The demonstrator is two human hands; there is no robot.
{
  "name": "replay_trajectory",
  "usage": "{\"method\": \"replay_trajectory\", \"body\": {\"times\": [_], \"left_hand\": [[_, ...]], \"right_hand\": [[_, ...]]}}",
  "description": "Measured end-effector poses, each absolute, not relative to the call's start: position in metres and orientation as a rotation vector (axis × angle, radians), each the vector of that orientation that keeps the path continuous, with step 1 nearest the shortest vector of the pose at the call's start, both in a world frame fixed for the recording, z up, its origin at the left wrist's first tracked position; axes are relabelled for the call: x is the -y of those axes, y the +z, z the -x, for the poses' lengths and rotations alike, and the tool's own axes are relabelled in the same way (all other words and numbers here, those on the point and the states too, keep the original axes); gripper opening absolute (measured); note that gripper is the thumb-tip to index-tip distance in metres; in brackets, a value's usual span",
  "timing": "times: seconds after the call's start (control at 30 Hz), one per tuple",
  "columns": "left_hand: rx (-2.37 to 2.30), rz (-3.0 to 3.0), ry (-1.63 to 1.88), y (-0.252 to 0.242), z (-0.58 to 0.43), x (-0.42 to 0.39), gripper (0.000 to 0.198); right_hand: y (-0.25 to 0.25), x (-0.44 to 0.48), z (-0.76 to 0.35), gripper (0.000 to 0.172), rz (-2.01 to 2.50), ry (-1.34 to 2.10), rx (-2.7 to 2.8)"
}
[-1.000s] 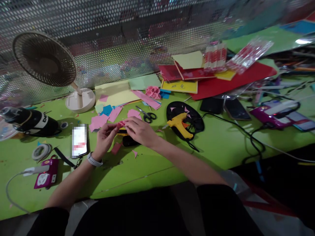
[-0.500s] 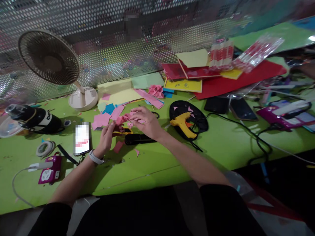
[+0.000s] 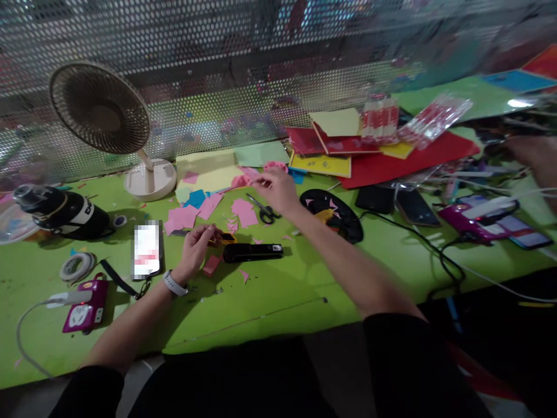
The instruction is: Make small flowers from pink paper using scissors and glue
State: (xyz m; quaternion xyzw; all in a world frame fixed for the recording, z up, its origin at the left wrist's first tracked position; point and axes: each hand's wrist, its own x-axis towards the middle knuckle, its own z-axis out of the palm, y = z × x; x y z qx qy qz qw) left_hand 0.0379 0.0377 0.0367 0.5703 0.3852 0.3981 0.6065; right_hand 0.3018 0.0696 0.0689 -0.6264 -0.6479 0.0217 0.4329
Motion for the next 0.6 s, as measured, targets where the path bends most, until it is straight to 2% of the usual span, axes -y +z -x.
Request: {"method": "replay_trajectory", "body": {"times": [0.07, 0.27, 0.37, 0.6], "left_hand": [[-0.875, -1.326, 0.911, 0.036, -0.039, -0.037, 0.043], [-0.867, -1.289, 0.971, 0.038, -0.038, -0.04, 0.039], [-0.867, -1.281, 0.985, 0.039, -0.039, -0.04, 0.038], [-0.79, -1.417, 0.916, 0.042, -0.045, -0.022, 0.04]], "right_hand": [[0.078, -0.094, -0.32, 0.01, 1.739, -0.039, 1.527], [0.079, -0.119, -0.337, 0.03, 2.054, -0.086, 1.518], [0.065, -0.103, -0.326, 0.028, 2.128, 0.015, 1.667], [0.052, -0.082, -0.304, 0.025, 1.991, 0.235, 2.03]]}}
